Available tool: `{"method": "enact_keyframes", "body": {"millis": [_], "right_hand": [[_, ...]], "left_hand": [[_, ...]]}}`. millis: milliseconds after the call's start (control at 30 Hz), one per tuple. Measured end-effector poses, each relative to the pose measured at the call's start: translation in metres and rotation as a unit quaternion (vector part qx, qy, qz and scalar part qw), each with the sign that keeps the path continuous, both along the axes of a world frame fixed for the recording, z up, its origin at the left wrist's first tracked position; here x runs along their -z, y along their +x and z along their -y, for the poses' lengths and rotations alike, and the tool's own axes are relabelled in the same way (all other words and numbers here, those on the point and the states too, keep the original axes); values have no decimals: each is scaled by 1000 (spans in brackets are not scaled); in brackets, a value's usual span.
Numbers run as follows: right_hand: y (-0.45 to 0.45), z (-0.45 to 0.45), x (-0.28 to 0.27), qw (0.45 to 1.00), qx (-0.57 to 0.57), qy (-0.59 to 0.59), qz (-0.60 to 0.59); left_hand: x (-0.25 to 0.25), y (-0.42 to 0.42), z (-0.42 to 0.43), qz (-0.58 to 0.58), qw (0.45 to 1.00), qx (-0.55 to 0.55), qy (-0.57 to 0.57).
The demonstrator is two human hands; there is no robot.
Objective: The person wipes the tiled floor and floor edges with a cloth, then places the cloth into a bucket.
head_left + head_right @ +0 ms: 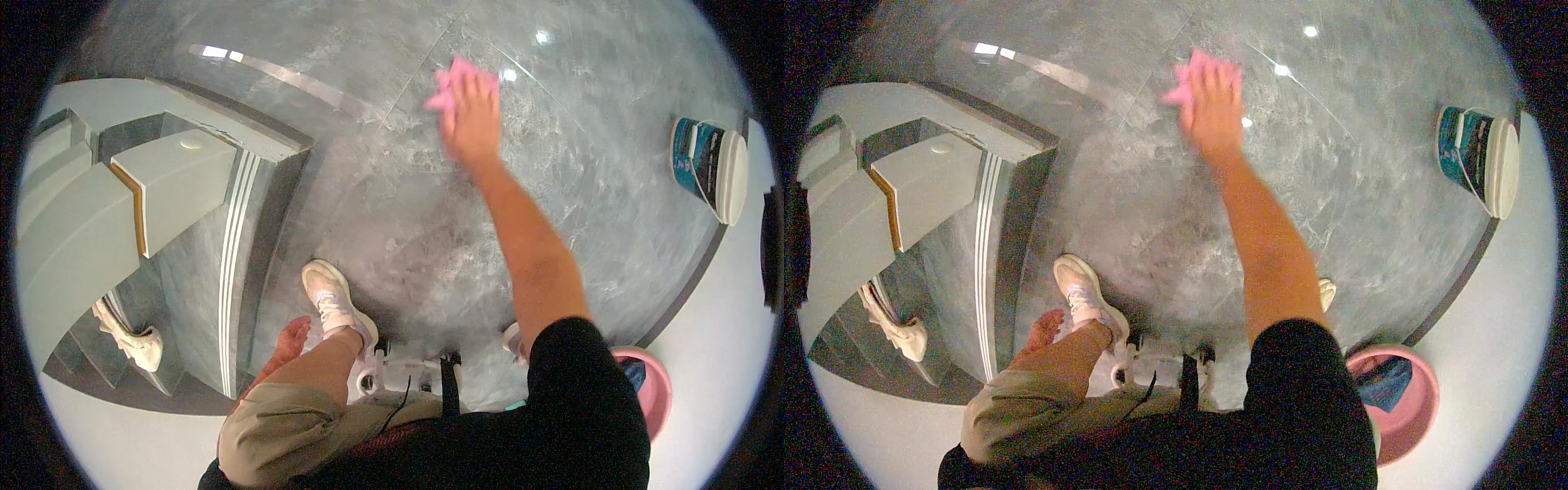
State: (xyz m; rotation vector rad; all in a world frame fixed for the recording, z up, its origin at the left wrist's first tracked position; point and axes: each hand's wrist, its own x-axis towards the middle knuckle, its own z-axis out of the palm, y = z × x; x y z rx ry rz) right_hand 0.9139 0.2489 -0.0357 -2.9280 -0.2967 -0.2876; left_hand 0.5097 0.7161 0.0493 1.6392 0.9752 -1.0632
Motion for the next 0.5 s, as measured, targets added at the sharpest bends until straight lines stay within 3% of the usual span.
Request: {"method": "enact_keyframes", "body": {"millis": [67, 100, 133, 200, 300, 367, 433, 500], "right_hand": [[-61, -38, -20, 991, -35, 2, -129], [-89, -56, -33, 979, -101, -18, -174], [-129, -66, -23, 953, -171, 161, -192], [-163, -84, -37, 889, -347, 128, -271], [-146, -86, -28, 861, -417, 183, -225], [-101, -86, -20, 832, -453, 227, -226], [-51, -80, -11, 914, -318, 182, -173], [6, -63, -13, 960, -235, 119, -95]], "left_hand": [[5, 0, -6, -13, 996, 85, -27], [5, 0, -3, -15, 996, 80, -29], [4, 0, -2, 1, 997, 65, -33], [7, -1, -6, 19, 998, 53, -36], [26, -27, -29, -2, 995, 98, -15], [46, -58, -51, 18, 971, 238, 15], [36, -52, -46, 5, 976, 218, 15], [20, -35, -33, -1, 980, 200, 16]]}}
